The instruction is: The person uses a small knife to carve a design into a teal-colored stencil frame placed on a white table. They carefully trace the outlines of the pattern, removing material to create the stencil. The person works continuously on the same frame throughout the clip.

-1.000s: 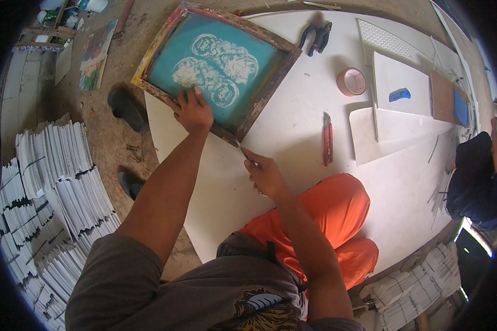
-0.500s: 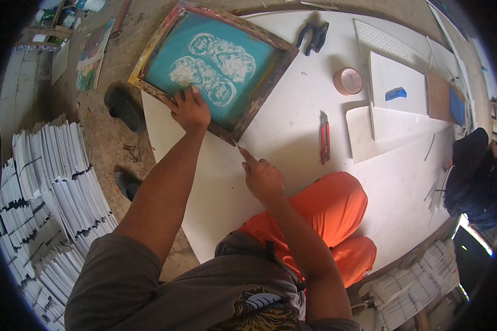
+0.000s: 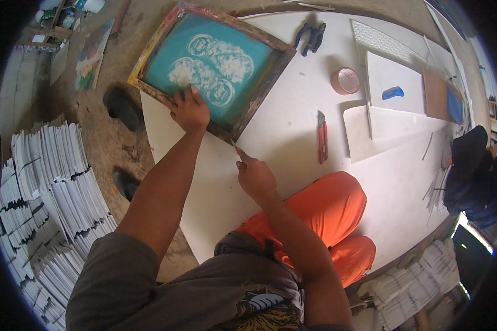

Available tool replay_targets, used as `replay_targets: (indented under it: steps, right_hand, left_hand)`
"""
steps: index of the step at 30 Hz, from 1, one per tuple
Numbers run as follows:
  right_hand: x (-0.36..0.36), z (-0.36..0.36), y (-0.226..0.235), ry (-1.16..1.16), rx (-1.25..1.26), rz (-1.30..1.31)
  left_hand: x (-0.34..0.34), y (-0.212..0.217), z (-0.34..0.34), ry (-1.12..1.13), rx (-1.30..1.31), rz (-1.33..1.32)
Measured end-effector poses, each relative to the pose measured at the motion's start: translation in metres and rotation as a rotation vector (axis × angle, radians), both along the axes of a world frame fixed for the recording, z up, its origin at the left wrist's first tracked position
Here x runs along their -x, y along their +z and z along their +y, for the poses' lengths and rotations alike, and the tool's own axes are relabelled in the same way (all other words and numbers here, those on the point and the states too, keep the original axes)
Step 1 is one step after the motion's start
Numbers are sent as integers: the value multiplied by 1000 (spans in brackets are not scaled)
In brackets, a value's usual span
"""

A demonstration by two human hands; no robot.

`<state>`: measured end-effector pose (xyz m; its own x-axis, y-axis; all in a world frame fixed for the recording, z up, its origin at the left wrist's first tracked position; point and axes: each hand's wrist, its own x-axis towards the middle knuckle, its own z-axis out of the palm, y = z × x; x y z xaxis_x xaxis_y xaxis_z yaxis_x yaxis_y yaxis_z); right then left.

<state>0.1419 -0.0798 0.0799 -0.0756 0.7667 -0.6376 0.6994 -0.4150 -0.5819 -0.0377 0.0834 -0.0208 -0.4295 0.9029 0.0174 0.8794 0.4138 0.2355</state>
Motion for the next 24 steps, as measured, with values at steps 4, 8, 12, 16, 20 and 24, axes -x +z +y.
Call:
replay_targets:
  steps: [4,8,12,16,20,24]
  right_hand:
    - [9,-7,6,197,-65,-298]
    - [-1,9,15,-142,208,149]
    - [-11,-2,-11,-254,182,307]
    - [-2,-15,-17,296,-278,-378]
    - [-10,4,-3,-63,163,156]
    - [-25,9,-15,-652,598,879]
  left_hand:
    - [5,-6,-2,-18,-28,34]
    - [7,-8,-3,-9,-22,42]
    - [2,-8,1,-19,3,23]
    - [6,-7,0,-2,-11,0]
    - [8,-10,-3,2,-5,9]
    - [6,-7,0,1,15,10]
